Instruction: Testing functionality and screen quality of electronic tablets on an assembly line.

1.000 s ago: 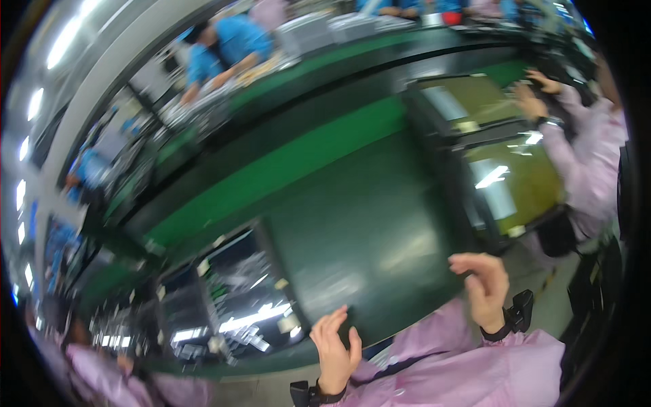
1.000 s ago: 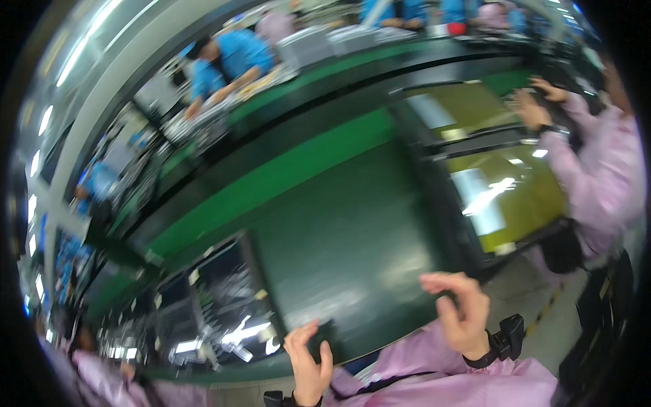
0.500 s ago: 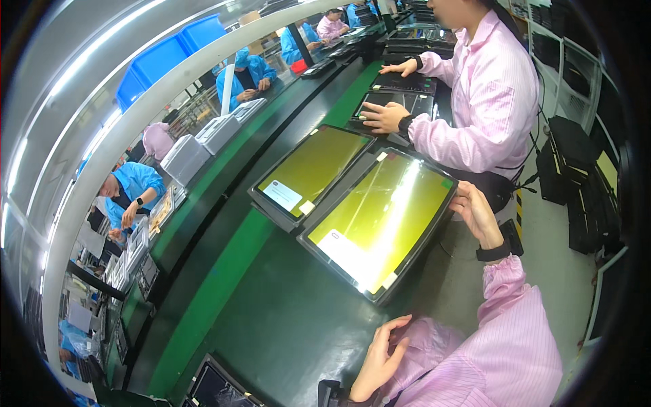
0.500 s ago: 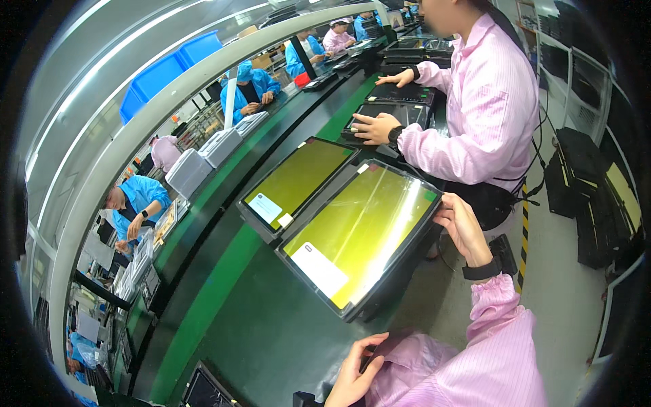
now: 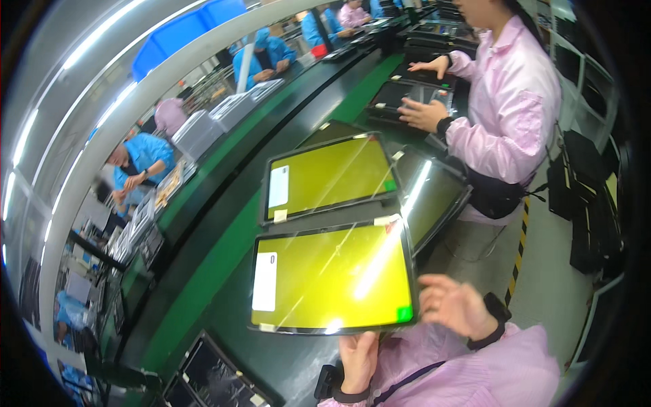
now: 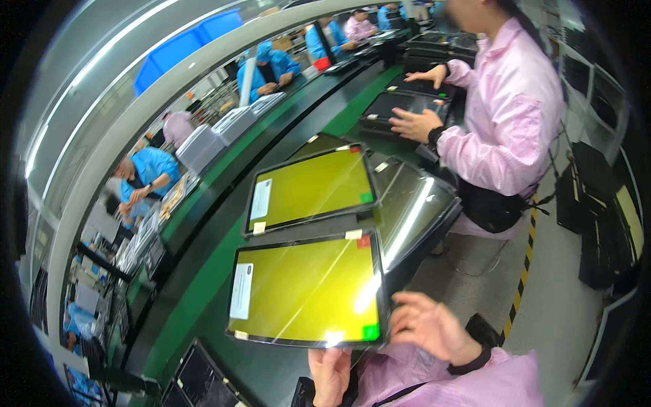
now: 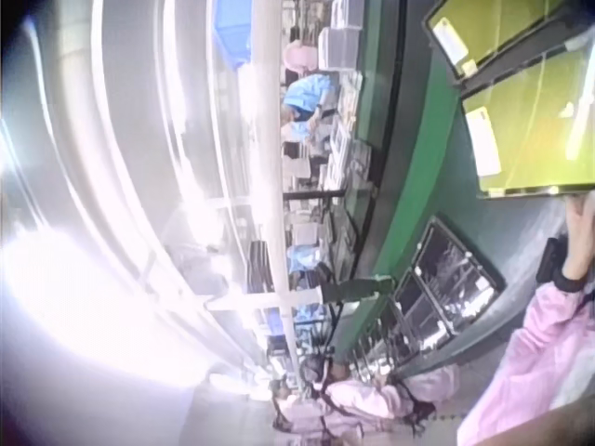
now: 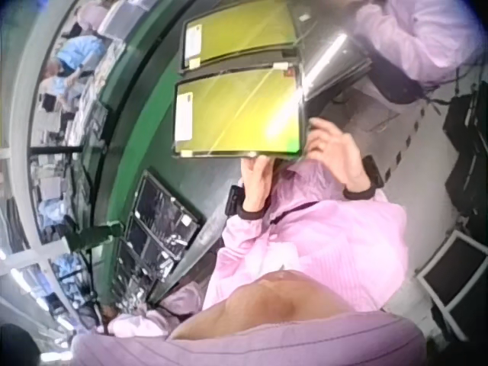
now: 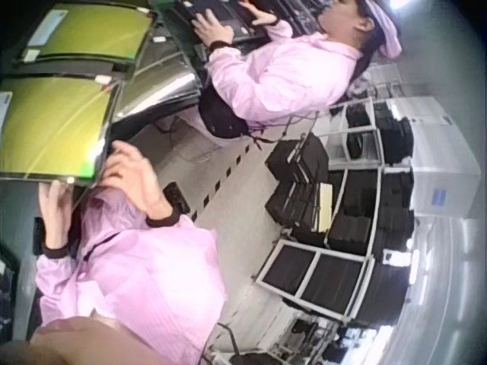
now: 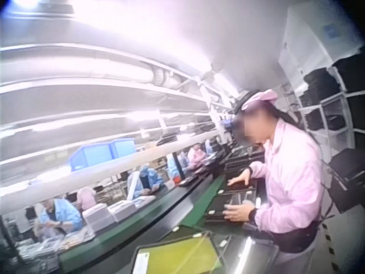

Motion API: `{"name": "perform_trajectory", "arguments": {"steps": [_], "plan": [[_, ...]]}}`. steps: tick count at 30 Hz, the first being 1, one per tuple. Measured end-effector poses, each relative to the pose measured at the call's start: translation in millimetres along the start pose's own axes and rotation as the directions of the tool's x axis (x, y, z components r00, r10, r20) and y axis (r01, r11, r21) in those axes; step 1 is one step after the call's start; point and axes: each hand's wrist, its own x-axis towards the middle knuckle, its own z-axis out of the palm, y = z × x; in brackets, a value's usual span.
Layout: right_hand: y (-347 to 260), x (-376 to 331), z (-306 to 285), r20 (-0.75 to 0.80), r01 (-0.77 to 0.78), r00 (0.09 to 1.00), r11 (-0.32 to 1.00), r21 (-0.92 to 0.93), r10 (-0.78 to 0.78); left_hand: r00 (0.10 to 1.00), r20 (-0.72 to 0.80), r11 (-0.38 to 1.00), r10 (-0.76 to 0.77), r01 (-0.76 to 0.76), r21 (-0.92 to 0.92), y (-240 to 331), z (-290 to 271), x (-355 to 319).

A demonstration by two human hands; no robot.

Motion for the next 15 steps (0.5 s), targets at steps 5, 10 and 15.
{"name": "perform_trajectory", "arguments": {"steps": [5, 10, 15], "plan": [[40, 25, 8, 0.193, -0.384, 0.900, 0.920, -0.076, 0.391, 0.928, -0.307, 0.977, 0.213, -0.211, 0.040, 21, -30, -25], [46, 63, -5, 0.256, -0.187, 0.955, 0.973, 0.136, 0.148, 0.879, -0.406, 0.969, 0.248, -0.234, 0.084, 53, -68, -72], [64, 53, 26, 0.165, -0.219, 0.965, 0.973, 0.078, 0.204, 0.830, -0.510, 0.974, 0.226, -0.198, 0.110, 98, -113, -142]]}}
